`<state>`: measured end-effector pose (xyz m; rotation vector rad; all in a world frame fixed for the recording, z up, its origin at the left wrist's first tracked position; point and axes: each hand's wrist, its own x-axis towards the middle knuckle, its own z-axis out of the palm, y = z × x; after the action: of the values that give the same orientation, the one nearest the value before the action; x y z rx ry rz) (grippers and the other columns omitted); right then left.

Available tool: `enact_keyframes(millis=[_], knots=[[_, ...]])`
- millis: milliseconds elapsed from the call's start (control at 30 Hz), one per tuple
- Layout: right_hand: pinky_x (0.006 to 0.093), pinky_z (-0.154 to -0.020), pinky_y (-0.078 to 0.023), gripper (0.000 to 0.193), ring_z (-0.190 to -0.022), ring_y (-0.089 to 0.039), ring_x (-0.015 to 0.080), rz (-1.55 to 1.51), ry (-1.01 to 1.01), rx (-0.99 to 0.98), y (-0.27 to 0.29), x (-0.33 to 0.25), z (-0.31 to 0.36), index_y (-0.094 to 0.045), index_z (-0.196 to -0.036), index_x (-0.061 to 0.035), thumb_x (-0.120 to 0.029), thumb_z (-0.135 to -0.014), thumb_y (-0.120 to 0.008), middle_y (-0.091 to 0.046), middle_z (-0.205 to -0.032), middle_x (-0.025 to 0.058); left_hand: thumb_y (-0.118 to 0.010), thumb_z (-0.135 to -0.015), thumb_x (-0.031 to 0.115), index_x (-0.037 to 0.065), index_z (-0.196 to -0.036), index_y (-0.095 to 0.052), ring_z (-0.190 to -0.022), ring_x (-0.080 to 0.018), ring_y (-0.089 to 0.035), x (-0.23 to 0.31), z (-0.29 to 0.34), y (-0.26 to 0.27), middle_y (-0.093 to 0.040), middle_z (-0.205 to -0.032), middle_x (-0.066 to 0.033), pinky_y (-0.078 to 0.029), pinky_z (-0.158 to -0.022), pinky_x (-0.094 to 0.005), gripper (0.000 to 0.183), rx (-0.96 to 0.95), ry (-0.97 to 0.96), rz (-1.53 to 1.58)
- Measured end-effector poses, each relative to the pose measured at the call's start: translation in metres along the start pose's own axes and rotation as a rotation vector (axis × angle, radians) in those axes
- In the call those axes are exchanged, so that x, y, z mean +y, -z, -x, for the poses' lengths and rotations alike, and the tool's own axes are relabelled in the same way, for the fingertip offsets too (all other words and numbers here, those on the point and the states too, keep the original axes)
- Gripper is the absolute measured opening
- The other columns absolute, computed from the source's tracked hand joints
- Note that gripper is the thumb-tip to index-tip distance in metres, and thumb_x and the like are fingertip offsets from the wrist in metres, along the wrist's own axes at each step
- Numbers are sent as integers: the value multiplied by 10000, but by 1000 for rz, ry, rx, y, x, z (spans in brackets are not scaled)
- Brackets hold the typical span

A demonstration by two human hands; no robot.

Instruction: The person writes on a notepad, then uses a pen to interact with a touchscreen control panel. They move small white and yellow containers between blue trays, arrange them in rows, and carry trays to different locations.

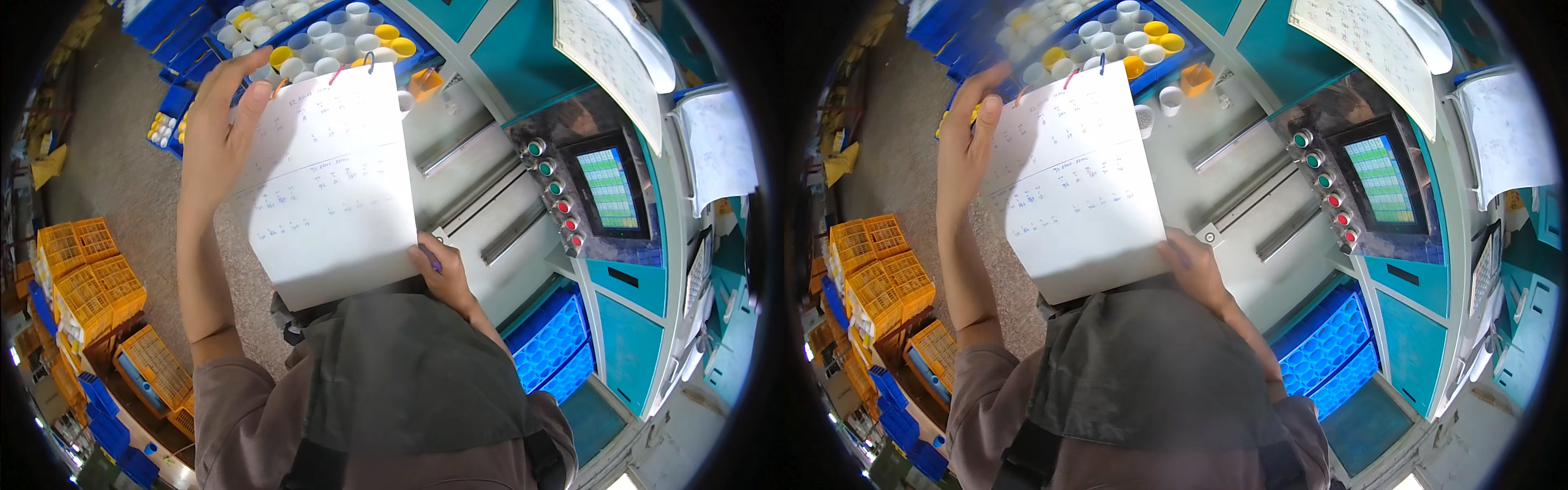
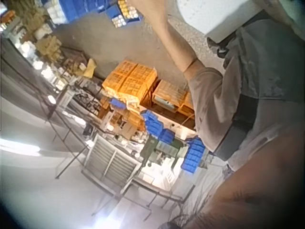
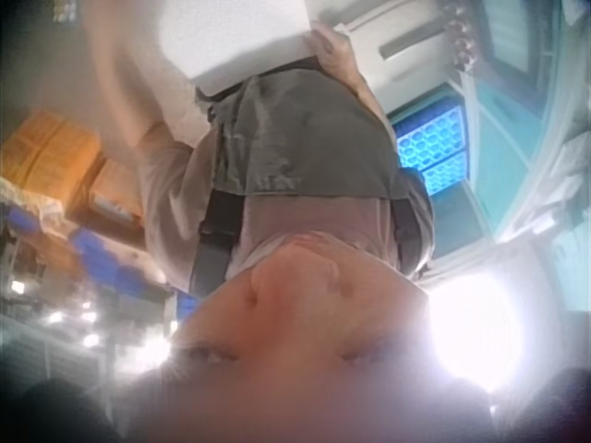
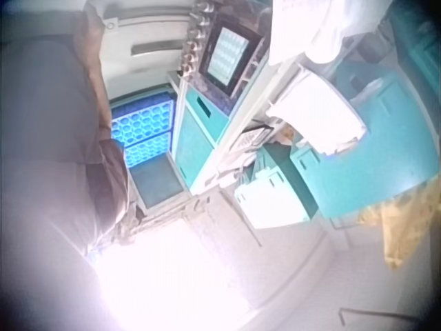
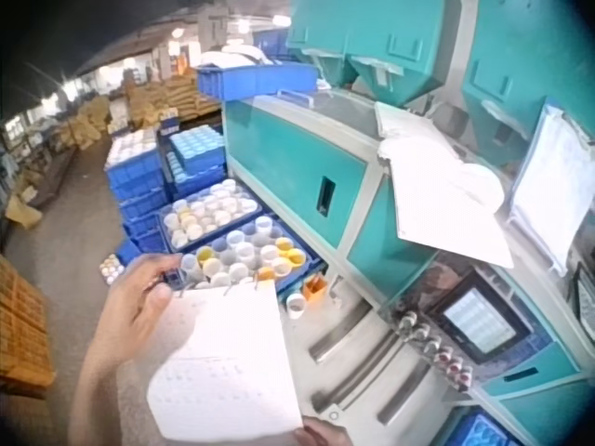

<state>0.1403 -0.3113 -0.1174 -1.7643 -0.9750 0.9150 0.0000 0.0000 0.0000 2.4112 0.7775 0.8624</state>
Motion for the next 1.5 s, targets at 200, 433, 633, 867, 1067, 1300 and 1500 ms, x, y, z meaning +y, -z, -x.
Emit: enact_keyframes(millis=[200, 433, 633, 867, 1067, 1300, 1500], knots=[[313, -676, -480, 247, -741, -605, 232, 37, -4, 13, 2, -6, 2, -619, -1175, -28, -77, -934, -621, -654, -900, 155, -376, -1017, 493, 118, -1238, -674, -895, -230, -637, -7, -3, -9, -710, -999, -127, -470, -791, -348, 528, -205, 72, -91], [315, -685, -483, 248, -750, -611, 248, 19, -4, 38, 1, -4, 3, -619, -1172, -33, -76, -928, -629, -653, -902, 157, -396, -1009, 489, 145, -1220, -692, -848, -202, -624, -1, -3, -13, -716, -969, -104, -458, -751, -317, 500, -160, -4, -72], [321, -697, -492, 256, -770, -624, 261, -20, 8, 57, -3, 7, 5, -613, -1178, -36, -76, -926, -631, -662, -923, 163, -595, -893, 519, 166, -1204, -703, -864, -207, -629, -1, 7, -9, -716, -1021, -86, -474, -738, -347, 482, -193, -17, -143], [320, -717, -499, 267, -795, -641, 253, -15, -36, 45, -1, 12, 9, -607, -1177, -29, -90, -920, -643, -680, -977, 167, -748, -738, 519, 187, -1195, -702, -910, -233, -649, 7, 19, -4, -713, -1044, -79, -489, -778, -375, 567, -148, -25, -193], [330, -752, -498, 356, -835, -632, 250, -46, 24, 156, -1, 13, 4, -572, -1287, -59, -105, -935, -575, -669, -998, 161, -764, -731, 474, 202, -1198, -694, -965, -264, -668, 11, 24, 4, -713, -1040, -86, -495, -855, -412, 545, -116, -63, -288], [337, -739, -487, 427, -852, -597, 252, 108, 428, 362, 24, -25, -24, -588, -1279, -25, -92, -858, -567, -577, -995, 146, -698, -819, 462, 176, -1185, -697, -906, -278, -659, 4, 22, -1, -709, -1005, -105, -485, -816, -430, 464, -125, -45, -281], [334, -658, -475, 395, -700, -630, 241, 204, 766, 308, 1, -92, -76, -678, -1108, -28, 8, -719, -733, -656, -779, 81, -549, -963, 390, 178, -1149, -716, -852, -239, -651, 0, 14, -7, -711, -958, -71, -482, -750, -383, 327, -106, -5, -206]])
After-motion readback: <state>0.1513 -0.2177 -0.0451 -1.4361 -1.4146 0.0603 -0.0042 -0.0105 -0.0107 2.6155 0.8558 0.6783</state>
